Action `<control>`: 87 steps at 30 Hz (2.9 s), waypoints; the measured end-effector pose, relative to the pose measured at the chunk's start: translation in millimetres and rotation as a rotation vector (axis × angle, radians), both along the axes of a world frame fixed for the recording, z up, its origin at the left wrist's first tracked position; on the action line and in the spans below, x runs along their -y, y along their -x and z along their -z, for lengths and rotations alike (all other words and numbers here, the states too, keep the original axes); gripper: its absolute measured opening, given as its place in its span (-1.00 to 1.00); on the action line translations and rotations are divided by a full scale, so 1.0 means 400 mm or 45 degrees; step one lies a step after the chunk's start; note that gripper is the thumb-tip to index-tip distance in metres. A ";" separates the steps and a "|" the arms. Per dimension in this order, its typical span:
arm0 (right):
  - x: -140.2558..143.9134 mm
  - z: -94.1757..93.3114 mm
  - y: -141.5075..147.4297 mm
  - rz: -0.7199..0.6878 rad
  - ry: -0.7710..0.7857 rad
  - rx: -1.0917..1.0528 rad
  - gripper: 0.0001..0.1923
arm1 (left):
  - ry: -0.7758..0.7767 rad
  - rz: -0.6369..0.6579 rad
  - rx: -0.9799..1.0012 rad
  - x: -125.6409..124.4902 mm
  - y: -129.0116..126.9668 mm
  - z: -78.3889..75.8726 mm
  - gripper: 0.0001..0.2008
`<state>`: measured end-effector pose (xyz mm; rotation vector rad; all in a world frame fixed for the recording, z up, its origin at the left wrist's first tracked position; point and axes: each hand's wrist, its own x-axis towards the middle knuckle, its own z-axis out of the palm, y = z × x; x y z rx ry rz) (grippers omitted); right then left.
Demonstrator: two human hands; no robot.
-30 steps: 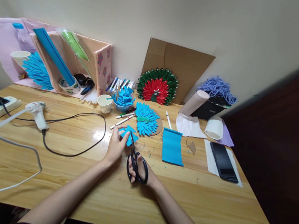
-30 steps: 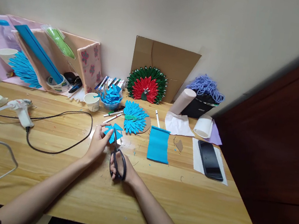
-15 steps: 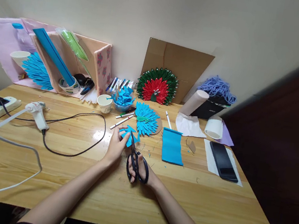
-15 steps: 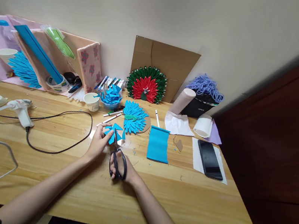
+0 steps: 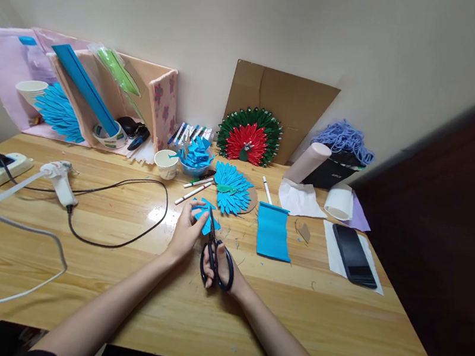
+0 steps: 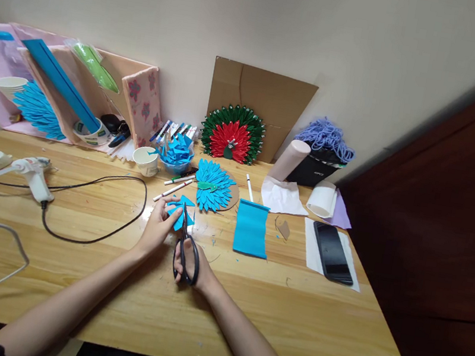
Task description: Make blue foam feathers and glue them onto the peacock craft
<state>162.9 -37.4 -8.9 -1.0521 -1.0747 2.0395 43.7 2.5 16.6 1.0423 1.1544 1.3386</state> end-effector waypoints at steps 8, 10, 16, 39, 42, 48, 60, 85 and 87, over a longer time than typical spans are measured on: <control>0.006 0.022 0.008 0.078 -0.059 0.050 -0.27 | -0.028 0.004 0.002 0.000 0.000 0.002 -0.69; 0.009 0.025 0.006 0.080 -0.078 0.080 -0.30 | -0.030 0.005 -0.008 0.000 0.000 0.005 -0.70; 0.001 0.021 0.007 0.260 -0.082 0.123 -0.35 | 0.018 -0.031 0.010 -0.005 0.002 0.015 -0.64; -0.080 -0.019 -0.075 0.595 -0.266 0.154 -0.49 | 0.087 0.289 -0.204 -0.003 -0.011 0.021 -0.72; -0.070 -0.019 -0.078 0.276 -0.126 0.055 -0.28 | 0.085 0.160 -0.176 -0.014 0.004 0.011 -0.70; -0.019 -0.058 -0.080 -0.256 -0.130 0.085 -0.15 | -0.018 -0.016 -0.185 -0.035 0.038 -0.003 -0.73; -0.013 -0.043 -0.083 -0.352 -0.187 0.138 -0.21 | -0.043 -0.051 -0.247 -0.041 0.045 0.006 -0.79; -0.012 -0.051 -0.075 -0.290 -0.139 0.180 -0.24 | -0.019 -0.032 -0.252 -0.039 0.043 0.011 -0.79; -0.013 -0.049 -0.076 -0.288 -0.156 0.176 -0.25 | -0.008 -0.025 -0.227 -0.041 0.043 0.014 -0.79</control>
